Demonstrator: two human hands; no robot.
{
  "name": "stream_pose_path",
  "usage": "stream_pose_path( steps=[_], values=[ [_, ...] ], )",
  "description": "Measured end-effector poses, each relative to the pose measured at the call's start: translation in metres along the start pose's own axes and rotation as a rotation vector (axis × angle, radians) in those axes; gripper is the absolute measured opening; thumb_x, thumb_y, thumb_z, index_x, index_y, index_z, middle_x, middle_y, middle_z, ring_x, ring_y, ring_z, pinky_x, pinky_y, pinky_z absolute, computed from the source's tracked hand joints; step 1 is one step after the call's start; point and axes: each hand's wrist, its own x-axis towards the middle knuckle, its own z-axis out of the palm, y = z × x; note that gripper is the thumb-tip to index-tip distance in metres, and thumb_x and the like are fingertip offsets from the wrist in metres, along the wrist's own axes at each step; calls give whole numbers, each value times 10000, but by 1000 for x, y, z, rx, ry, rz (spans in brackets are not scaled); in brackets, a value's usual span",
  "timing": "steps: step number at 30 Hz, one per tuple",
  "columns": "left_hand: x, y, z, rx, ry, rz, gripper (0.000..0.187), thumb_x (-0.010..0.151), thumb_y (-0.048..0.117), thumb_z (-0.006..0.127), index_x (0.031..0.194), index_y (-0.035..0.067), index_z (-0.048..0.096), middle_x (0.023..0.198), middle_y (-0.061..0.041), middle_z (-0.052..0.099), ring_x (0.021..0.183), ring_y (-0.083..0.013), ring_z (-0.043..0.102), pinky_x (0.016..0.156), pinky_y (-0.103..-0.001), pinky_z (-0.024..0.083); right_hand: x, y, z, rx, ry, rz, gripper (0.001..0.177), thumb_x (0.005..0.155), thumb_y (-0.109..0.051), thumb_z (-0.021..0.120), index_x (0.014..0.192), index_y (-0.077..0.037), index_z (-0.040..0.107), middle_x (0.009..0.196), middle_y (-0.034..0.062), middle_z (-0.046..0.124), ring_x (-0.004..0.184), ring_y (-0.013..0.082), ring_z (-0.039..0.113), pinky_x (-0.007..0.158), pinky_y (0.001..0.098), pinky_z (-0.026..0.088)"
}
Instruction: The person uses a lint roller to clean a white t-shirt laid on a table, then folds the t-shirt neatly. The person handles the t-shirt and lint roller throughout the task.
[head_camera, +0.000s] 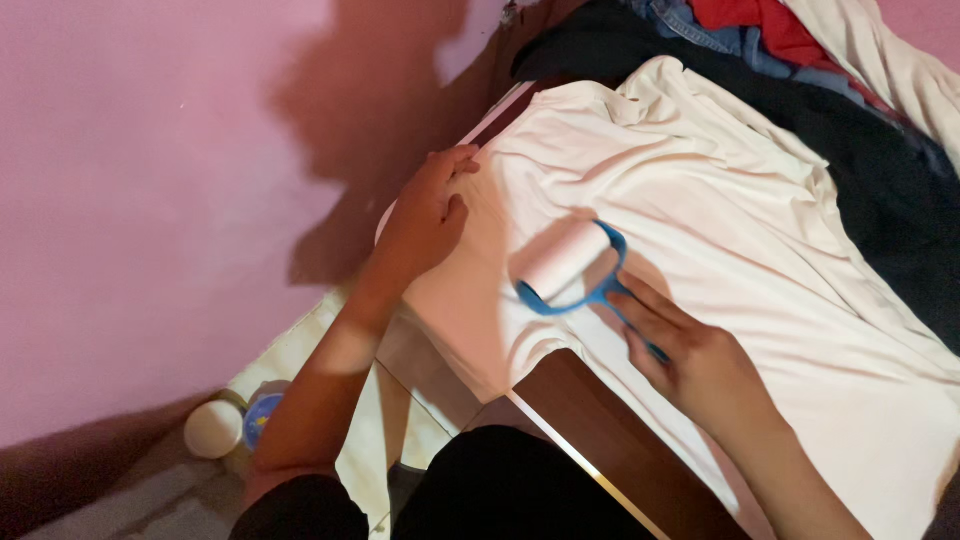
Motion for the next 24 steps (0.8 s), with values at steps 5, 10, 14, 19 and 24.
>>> stream_pose_path(
  steps=[5, 10, 14, 19, 24],
  values=[
    [2, 11, 4, 243, 16, 198, 310, 873, -31, 623, 1173, 48, 637, 1239, -181, 606, 1235, -376, 564, 1252, -492, 317, -63, 24, -34, -16, -158, 206, 474, 780, -162, 784, 1247, -224, 729, 1339, -19, 687, 885, 252, 782, 739, 339, 641],
    [2, 28, 4, 291, -40, 216, 203, 819, -20, 653, 1018, 17, 659, 1082, -133, 597, 1115, -352, 598, 1200, -493, 363, -94, 51, -35, 66, -133, 193, 509, 751, -126, 772, 1249, -222, 730, 1364, -5, 684, 964, 235, 789, 788, 333, 647],
    [4, 30, 4, 322, -57, 246, 180, 819, -26, 651, 994, 12, 674, 1052, -129, 593, 1063, -344, 605, 1154, -502, 410, -100, 65, -22, 108, -114, 140, 497, 761, -100, 750, 1245, -207, 713, 1419, 35, 642, 1006, 246, 774, 798, 342, 646],
    [6, 27, 7, 384, -106, 248, 113, 860, 40, 655, 967, 12, 675, 1027, -143, 593, 1007, -363, 595, 1038, -505, 450, -106, 89, -13, 167, 24, 100, 545, 806, -134, 766, 1340, -144, 656, 1243, 98, 726, 908, 261, 764, 752, 347, 622],
    [23, 23, 49, 785, -258, -6, 543, 1010, 516, 572, 1236, 24, 615, 1271, -238, 549, 1235, -457, 488, 1144, -631, 306, -115, 133, 1, 311, 167, 158, 439, 899, -123, 754, 1330, -89, 673, 885, 80, 796, 622, 126, 714, 608, 258, 560]
  ],
)
